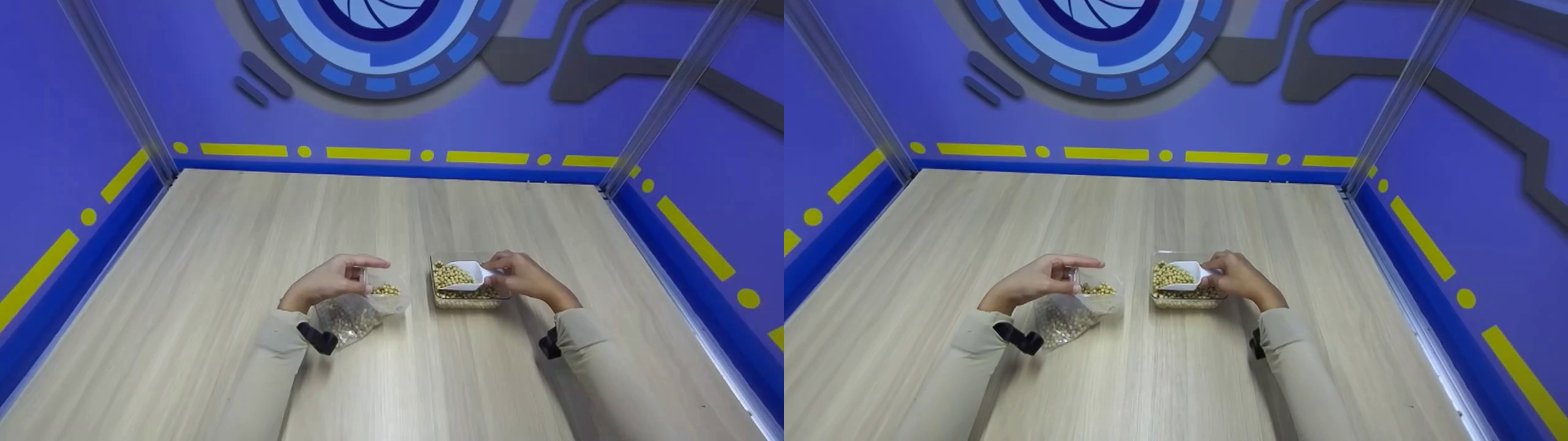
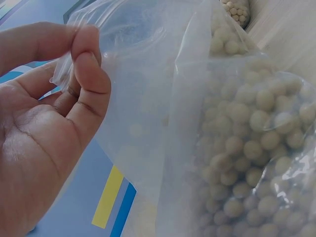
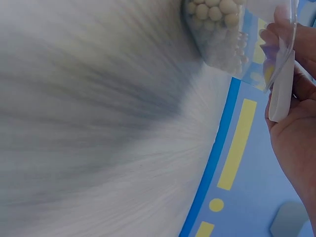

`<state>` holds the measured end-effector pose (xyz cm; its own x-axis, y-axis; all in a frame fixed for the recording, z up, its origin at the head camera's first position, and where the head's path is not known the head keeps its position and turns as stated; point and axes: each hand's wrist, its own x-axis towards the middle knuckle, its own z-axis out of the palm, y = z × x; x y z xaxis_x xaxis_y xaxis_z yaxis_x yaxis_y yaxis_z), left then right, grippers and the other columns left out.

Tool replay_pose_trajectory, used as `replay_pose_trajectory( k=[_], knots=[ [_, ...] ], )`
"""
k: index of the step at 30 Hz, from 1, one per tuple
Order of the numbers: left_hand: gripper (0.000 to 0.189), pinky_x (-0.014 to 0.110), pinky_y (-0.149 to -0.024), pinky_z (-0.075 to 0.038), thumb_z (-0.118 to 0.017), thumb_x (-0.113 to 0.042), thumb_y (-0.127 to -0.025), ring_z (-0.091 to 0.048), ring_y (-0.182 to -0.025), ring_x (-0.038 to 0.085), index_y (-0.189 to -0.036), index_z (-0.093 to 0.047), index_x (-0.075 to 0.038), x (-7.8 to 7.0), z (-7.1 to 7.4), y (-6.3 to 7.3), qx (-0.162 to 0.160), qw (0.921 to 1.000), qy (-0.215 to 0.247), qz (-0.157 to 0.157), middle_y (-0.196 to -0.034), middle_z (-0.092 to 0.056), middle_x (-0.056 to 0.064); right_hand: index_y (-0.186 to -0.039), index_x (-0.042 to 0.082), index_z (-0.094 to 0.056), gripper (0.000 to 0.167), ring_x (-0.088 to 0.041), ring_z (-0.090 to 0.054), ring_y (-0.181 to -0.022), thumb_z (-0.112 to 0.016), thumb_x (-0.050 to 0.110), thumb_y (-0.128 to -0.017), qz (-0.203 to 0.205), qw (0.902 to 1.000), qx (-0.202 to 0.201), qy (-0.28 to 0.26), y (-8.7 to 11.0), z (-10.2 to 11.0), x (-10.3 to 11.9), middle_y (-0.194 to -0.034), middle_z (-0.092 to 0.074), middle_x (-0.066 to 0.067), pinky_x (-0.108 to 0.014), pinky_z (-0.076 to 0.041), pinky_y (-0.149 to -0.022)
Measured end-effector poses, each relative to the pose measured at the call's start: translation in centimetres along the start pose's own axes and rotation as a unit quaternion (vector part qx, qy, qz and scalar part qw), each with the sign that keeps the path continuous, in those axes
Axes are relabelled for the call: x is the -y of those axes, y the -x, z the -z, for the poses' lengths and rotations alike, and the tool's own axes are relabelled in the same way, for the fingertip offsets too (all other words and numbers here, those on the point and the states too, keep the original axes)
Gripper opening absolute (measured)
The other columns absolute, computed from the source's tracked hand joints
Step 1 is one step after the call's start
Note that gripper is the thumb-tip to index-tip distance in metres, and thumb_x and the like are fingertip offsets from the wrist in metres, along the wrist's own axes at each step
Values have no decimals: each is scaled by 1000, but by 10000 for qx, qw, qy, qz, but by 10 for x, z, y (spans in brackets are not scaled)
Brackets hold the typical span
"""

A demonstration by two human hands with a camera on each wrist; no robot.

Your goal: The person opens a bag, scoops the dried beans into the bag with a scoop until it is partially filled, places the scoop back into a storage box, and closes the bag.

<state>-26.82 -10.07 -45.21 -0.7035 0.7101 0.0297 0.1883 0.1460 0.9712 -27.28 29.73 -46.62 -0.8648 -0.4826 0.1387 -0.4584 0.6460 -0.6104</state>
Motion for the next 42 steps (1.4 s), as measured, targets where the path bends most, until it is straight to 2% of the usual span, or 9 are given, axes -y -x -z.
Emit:
replay_pose_trajectory(
  k=[4,7,11,19,28,33,38,42],
  knots=[
    [51,16,-61,-40,-63,6,-84,-43,-66,4,-134,-52,4,0,0,0,32,10000,21,-39,-126,-55,19,-105,-2,-73,25,-24,-60,-91,-71,14,-86,51,10000,22,-70,0,1,-1,-96,-70,-12,-31,-48,-77],
    [51,16,-61,-40,-62,6,-84,-42,-66,4,-134,-52,4,0,0,0,35,10000,-20,-60,-132,-52,21,-105,-2,-73,25,-24,-61,-91,-70,13,-86,57,10000,42,-39,0,1,-3,-97,-70,-12,-31,-48,-77],
    [52,16,-61,-40,-62,6,-84,-43,-66,3,-134,-52,4,0,1,-1,38,10000,-58,-51,-134,-53,17,-106,-3,-73,24,-23,-61,-91,-71,10,-85,36,10000,23,-18,1,0,-4,-97,-70,-12,-31,-49,-78],
    [52,15,-64,-43,-61,8,-84,-45,-70,3,-135,-51,5,0,1,-1,105,9999,71,-58,-140,-48,22,-103,-4,-73,22,-23,-61,-91,-70,6,-84,59,9999,-66,-78,2,0,-4,-97,-69,-14,-30,-49,-78],
    [51,17,-64,-44,-62,6,-85,-46,-68,3,-135,-52,3,0,0,-1,61,10000,29,-37,-127,-57,10,-108,-3,-72,25,-23,-59,-93,-70,9,-86,-129,9996,-30,-264,3,-1,-6,-101,-69,-15,-27,-47,-79],
    [52,21,-69,-49,-63,5,-85,-52,-71,3,-135,-52,3,0,0,0,60,10000,15,-6,-132,-55,14,-110,-7,-70,26,-26,-58,-94,-68,2,-85,-337,9990,-44,-298,4,0,7,-102,-68,-19,-27,-46,-78],
    [52,21,-70,-50,-63,5,-85,-54,-73,2,-136,-51,2,0,0,0,82,9999,79,21,-136,-53,19,-108,-10,-69,26,-26,-58,-92,-67,-2,-84,-270,9991,-24,-322,8,8,30,-100,-68,-22,-27,-47,-78],
    [52,21,-69,-49,-63,5,-85,-51,-70,2,-135,-52,2,-1,0,0,81,10000,27,11,-134,-54,16,-108,-10,-69,26,-21,-57,-90,-67,-1,-84,-183,9988,-89,-435,10,9,35,-100,-67,-22,-24,-46,-78]
  ],
)
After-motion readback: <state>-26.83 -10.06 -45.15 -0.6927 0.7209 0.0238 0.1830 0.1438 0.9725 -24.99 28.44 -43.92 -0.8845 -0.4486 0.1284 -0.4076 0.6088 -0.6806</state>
